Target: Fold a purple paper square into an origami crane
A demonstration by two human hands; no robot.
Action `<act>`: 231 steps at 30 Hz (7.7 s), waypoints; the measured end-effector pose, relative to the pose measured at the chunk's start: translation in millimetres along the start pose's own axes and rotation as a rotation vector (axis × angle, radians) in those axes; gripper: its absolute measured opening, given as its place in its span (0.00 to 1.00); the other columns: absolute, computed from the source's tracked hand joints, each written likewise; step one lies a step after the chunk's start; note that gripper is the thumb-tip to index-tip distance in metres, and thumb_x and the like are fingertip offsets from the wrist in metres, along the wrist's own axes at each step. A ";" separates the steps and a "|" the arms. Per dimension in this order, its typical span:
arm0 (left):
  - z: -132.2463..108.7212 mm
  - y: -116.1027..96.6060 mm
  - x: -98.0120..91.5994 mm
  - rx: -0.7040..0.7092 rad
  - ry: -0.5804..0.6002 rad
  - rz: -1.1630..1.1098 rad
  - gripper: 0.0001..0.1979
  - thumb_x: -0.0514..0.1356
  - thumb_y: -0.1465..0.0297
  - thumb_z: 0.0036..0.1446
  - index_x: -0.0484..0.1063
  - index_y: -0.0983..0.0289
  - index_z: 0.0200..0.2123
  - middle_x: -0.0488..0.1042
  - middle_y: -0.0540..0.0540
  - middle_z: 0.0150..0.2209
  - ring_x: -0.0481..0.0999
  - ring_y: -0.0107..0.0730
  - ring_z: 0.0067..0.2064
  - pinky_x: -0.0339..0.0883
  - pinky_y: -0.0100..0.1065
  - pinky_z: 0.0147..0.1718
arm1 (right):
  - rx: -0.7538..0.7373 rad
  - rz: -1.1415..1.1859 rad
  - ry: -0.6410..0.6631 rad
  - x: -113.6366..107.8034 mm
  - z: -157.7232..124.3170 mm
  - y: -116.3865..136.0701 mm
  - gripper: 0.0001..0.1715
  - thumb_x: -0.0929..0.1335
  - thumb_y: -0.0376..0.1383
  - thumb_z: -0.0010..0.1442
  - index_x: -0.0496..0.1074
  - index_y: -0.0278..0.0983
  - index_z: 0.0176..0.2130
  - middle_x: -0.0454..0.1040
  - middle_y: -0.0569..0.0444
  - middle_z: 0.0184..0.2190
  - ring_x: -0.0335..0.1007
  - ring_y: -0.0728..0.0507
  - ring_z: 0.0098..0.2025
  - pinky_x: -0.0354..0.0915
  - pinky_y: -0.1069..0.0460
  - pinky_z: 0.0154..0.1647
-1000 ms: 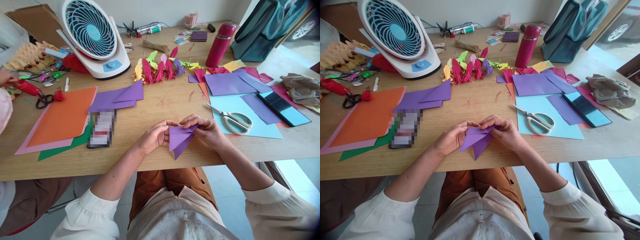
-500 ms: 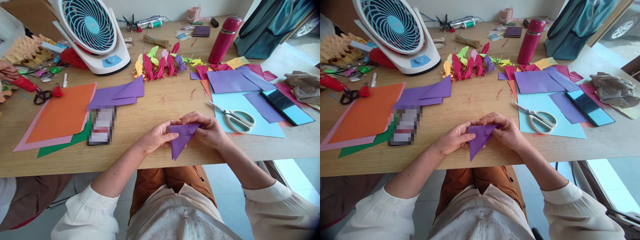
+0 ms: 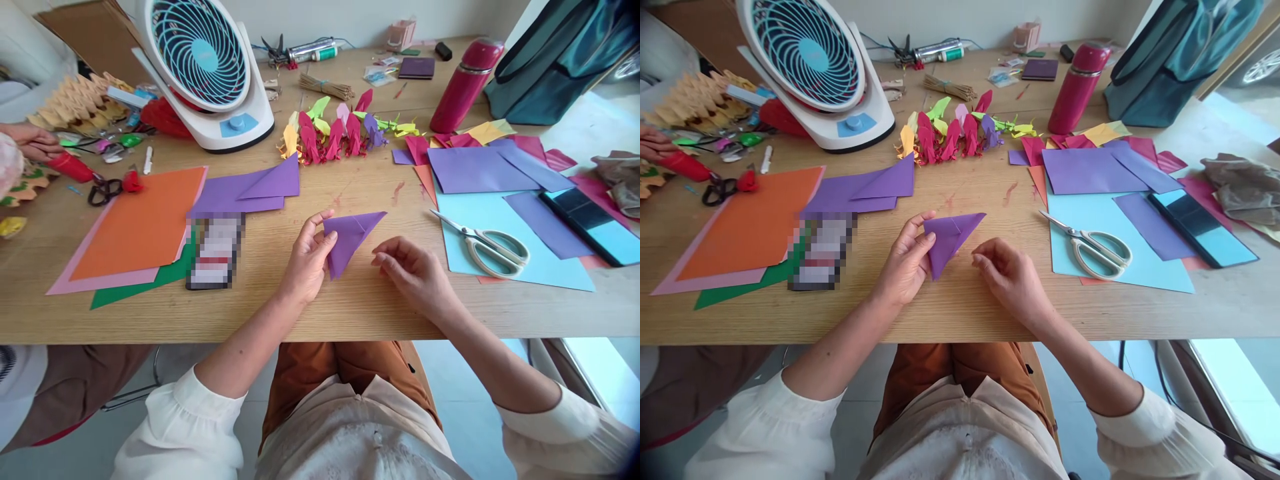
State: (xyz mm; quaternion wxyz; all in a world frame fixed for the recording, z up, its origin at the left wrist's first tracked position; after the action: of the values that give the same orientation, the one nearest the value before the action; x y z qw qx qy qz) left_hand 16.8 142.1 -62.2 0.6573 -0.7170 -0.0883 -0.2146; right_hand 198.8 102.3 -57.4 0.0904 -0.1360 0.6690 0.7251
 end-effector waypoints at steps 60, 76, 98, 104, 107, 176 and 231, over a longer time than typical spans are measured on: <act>-1.1 -8.6 0.0 0.093 -0.200 -0.054 0.16 0.63 0.67 0.61 0.63 0.56 0.50 0.76 0.52 0.46 0.78 0.30 0.41 0.72 0.30 0.36 | -0.041 -0.203 0.162 44.3 3.0 18.5 0.10 0.65 0.36 0.64 0.77 0.39 0.36 0.78 0.55 0.32 0.71 0.45 0.34 0.62 0.51 0.37; -4.2 -10.4 5.4 0.089 -0.168 -0.076 0.15 0.63 0.69 0.62 0.63 0.57 0.50 0.77 0.51 0.44 0.78 0.29 0.38 0.72 0.29 0.34 | 0.023 -0.147 0.165 45.6 3.6 24.9 0.16 0.67 0.43 0.62 0.69 0.37 0.26 0.65 0.59 0.21 0.58 0.49 0.25 0.53 0.53 0.28; -13.4 -3.6 8.1 -0.073 -0.017 0.254 0.15 0.71 0.61 0.49 0.73 0.66 0.26 0.70 0.47 0.25 0.65 0.24 0.29 0.59 0.29 0.33 | 0.000 0.007 -0.085 38.5 3.0 14.6 0.14 0.68 0.41 0.61 0.69 0.37 0.27 0.66 0.59 0.22 0.57 0.50 0.26 0.53 0.53 0.28; -11.2 -2.1 7.8 -0.114 -0.033 0.171 0.19 0.75 0.58 0.39 0.74 0.65 0.24 0.70 0.47 0.23 0.63 0.23 0.27 0.59 0.29 0.31 | 0.001 -0.004 -0.127 38.0 1.9 14.0 0.15 0.69 0.41 0.60 0.68 0.37 0.25 0.65 0.59 0.22 0.58 0.50 0.26 0.54 0.53 0.27; -11.1 -2.4 7.6 -0.083 -0.051 0.179 0.17 0.75 0.60 0.39 0.75 0.65 0.23 0.71 0.47 0.23 0.64 0.23 0.27 0.59 0.29 0.31 | -0.006 -0.020 -0.148 38.0 1.7 15.2 0.15 0.69 0.40 0.60 0.67 0.37 0.24 0.64 0.59 0.21 0.57 0.50 0.25 0.53 0.53 0.27; -21.1 -17.1 10.0 0.333 -0.046 0.655 0.08 0.67 0.66 0.57 0.76 0.63 0.28 0.74 0.51 0.28 0.71 0.29 0.31 0.64 0.30 0.32 | 0.087 0.341 -0.039 33.3 9.1 9.7 0.20 0.77 0.51 0.47 0.74 0.38 0.27 0.78 0.51 0.27 0.73 0.41 0.32 0.69 0.48 0.35; -40.2 -26.8 23.0 0.953 0.145 1.253 0.07 0.57 0.77 0.66 0.72 0.63 0.45 0.81 0.51 0.40 0.81 0.25 0.41 0.72 0.25 0.40 | -0.591 -0.333 -0.158 -4.2 -5.2 29.7 0.12 0.70 0.28 0.62 0.73 0.42 0.44 0.76 0.52 0.41 0.72 0.41 0.44 0.67 0.42 0.45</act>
State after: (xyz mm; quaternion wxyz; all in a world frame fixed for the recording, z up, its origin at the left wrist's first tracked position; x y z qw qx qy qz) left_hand 18.6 102.3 -26.4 0.8962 -0.2588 0.2925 0.2103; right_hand 193.8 94.8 -28.4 0.2155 -0.2069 0.3897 0.8711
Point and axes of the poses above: each hand's wrist, its own z-axis towards the middle knuckle, its own x-axis out of the palm, y = z × x, the point moved 3 cm from there along z, towards the middle knuckle
